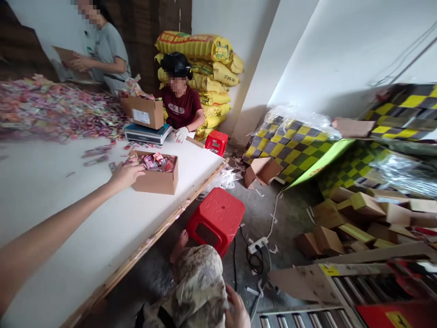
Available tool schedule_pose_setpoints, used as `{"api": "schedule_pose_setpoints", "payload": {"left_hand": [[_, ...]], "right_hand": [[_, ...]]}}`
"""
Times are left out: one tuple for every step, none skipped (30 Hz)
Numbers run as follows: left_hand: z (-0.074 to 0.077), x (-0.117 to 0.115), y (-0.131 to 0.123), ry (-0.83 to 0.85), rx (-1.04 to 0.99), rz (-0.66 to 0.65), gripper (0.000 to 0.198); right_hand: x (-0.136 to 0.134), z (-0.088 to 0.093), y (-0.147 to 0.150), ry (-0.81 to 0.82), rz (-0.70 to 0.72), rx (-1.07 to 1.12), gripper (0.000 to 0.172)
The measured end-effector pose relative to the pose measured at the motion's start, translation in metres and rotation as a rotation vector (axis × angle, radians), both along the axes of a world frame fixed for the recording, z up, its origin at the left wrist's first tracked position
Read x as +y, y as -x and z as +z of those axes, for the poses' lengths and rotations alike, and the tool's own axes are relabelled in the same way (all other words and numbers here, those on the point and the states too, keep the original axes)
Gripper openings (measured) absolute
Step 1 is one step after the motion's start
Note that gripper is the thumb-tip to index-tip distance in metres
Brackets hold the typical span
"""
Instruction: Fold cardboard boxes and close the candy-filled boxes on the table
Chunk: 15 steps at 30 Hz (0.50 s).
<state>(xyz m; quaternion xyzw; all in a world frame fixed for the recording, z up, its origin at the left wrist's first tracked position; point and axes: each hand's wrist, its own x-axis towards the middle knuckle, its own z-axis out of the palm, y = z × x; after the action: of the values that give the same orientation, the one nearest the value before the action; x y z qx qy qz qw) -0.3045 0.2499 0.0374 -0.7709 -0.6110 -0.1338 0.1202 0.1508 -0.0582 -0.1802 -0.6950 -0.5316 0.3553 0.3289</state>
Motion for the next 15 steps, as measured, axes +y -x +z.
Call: {"api": "schedule_pose_setpoints", "payload": {"left_hand": [[0.001, -0.027, 0.013, -0.003, 0.008, -0.023, 0.019], [0.002, -0.056, 0.025, -0.001, 0.013, -0.043, 0.022], [0.004, -0.085, 0.036, -0.002, 0.013, -0.056, 0.024], [0.007, -0.115, 0.046, -0.005, 0.006, -0.062, 0.026], [0.009, -0.144, 0.053, -0.009, -0.002, -0.062, 0.027], [0.011, -0.171, 0.059, -0.009, -0.010, -0.061, 0.028], [0.014, -0.196, 0.062, -0.005, -0.019, -0.060, 0.028], [0.015, -0.217, 0.064, 0.000, -0.032, -0.057, 0.027], [0.016, -0.236, 0.064, -0.004, -0.053, -0.045, 0.025], [0.015, -0.251, 0.064, -0.026, -0.084, -0.020, 0.023], [0.013, -0.263, 0.063, -0.076, -0.131, 0.027, 0.021], [0.011, -0.271, 0.063, -0.150, -0.201, 0.096, 0.021], [0.007, -0.275, 0.063, -0.230, -0.295, 0.174, 0.028], [0.004, -0.278, 0.065, -0.299, -0.408, 0.242, 0.041], [0.000, -0.278, 0.068, -0.332, -0.523, 0.287, 0.053]], "right_hand": [[0.013, 0.002, 0.005, -0.015, 0.038, -0.002, 0.045], [0.026, 0.007, 0.013, -0.037, 0.070, -0.011, 0.045], [0.040, 0.016, 0.024, -0.067, 0.103, -0.020, 0.044], [0.053, 0.028, 0.039, -0.107, 0.142, -0.027, 0.042], [0.066, 0.043, 0.055, -0.147, 0.195, -0.028, 0.040], [0.078, 0.061, 0.075, -0.180, 0.268, -0.015, 0.038], [0.090, 0.080, 0.096, -0.213, 0.348, 0.008, 0.037], [0.099, 0.099, 0.118, -0.243, 0.433, 0.049, 0.037], [0.108, 0.118, 0.140, -0.283, 0.508, 0.101, 0.037], [0.115, 0.136, 0.162, -0.331, 0.579, 0.153, 0.040], [0.120, 0.152, 0.183, -0.388, 0.640, 0.203, 0.046], [0.125, 0.167, 0.203, -0.447, 0.695, 0.245, 0.054], [0.128, 0.179, 0.219, -0.503, 0.745, 0.275, 0.060], [0.130, 0.189, 0.234, -0.548, 0.788, 0.291, 0.063], [0.131, 0.196, 0.245, -0.578, 0.825, 0.288, 0.063]]}}
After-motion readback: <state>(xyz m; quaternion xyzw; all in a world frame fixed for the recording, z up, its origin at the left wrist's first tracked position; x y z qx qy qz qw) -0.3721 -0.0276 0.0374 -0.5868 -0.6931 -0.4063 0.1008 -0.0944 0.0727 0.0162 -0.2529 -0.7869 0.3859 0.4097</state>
